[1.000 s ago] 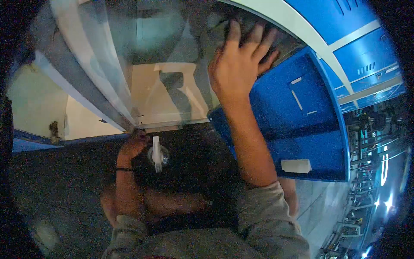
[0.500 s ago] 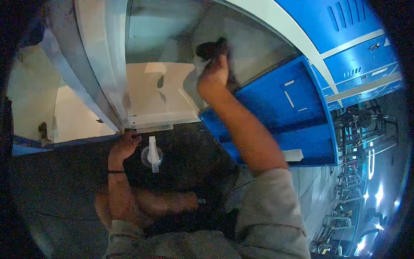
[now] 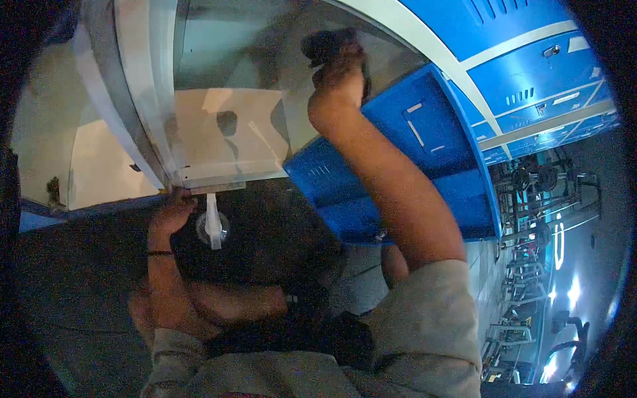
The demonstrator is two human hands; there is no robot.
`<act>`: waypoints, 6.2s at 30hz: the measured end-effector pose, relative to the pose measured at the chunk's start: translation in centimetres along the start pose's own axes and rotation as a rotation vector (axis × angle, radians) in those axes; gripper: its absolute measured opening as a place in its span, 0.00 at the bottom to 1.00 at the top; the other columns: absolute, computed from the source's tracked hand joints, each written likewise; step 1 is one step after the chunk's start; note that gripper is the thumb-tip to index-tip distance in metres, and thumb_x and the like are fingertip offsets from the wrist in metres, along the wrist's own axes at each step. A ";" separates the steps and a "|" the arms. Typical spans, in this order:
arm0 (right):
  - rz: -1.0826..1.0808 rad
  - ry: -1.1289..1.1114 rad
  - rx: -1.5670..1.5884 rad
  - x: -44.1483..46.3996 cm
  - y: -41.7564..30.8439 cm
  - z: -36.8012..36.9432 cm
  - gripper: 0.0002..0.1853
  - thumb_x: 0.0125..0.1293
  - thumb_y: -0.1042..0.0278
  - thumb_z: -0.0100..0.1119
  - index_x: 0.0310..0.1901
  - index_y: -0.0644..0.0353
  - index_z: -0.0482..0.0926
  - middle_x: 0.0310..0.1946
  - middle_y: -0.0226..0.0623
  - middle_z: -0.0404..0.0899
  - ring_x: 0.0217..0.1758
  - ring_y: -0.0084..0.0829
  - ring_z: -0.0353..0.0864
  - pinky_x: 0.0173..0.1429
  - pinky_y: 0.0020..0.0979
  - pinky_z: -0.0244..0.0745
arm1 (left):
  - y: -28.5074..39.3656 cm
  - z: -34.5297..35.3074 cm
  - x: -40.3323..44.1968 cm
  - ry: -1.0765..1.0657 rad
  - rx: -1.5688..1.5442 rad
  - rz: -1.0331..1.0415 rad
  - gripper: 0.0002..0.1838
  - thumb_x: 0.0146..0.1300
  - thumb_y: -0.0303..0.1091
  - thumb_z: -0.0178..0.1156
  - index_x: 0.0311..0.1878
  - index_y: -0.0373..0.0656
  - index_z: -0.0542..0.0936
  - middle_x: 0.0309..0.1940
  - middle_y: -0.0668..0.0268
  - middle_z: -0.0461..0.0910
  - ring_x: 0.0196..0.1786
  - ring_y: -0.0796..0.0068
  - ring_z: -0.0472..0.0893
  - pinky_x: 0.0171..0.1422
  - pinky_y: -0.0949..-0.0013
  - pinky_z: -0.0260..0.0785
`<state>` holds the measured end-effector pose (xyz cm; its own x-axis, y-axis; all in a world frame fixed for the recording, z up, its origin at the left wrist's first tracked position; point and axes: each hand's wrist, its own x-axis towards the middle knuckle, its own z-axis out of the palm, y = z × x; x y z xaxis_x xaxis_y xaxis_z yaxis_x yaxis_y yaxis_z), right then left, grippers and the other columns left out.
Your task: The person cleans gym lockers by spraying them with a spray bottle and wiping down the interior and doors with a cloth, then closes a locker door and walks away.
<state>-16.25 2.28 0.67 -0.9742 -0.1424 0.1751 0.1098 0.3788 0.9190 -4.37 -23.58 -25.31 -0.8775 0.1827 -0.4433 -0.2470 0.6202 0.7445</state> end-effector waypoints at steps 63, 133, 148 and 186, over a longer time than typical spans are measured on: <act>0.107 0.337 0.707 22.2 -2.3 4.8 0.28 0.67 0.57 0.55 0.68 0.47 0.68 0.71 0.45 0.61 0.75 0.45 0.57 0.78 0.47 0.50 | 0.8 -0.9 -1.3 0.003 0.054 -0.013 0.34 0.67 0.54 0.54 0.65 0.35 0.69 0.61 0.45 0.75 0.65 0.47 0.73 0.68 0.54 0.67; -0.182 0.550 1.349 -0.3 -26.2 2.3 0.25 0.67 0.52 0.52 0.64 0.47 0.72 0.64 0.43 0.71 0.72 0.45 0.64 0.71 0.53 0.59 | -4.5 1.8 2.8 0.052 0.094 0.199 0.24 0.69 0.48 0.55 0.55 0.33 0.74 0.48 0.46 0.80 0.52 0.53 0.80 0.58 0.57 0.71; 0.225 0.316 1.421 -16.3 -24.1 6.1 0.28 0.56 0.60 0.60 0.60 0.58 0.73 0.61 0.62 0.64 0.65 0.61 0.63 0.66 0.58 0.61 | 5.0 3.9 -8.4 0.246 -0.150 0.606 0.43 0.53 0.37 0.71 0.71 0.39 0.62 0.62 0.55 0.73 0.63 0.57 0.74 0.69 0.55 0.63; 0.266 0.276 1.186 -15.2 -21.5 5.6 0.22 0.53 0.64 0.61 0.51 0.58 0.76 0.43 0.49 0.70 0.46 0.51 0.74 0.45 0.50 0.70 | 1.7 1.2 -12.9 0.561 -0.479 0.299 0.24 0.53 0.20 0.63 0.56 0.40 0.77 0.41 0.64 0.83 0.43 0.76 0.81 0.49 0.71 0.73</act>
<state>-4.87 1.42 -23.78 -0.8593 -0.0680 0.5069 -0.0885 0.9959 -0.0164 7.05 -24.00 -18.90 -0.9791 -0.2008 0.0321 -0.0061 0.1865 0.9824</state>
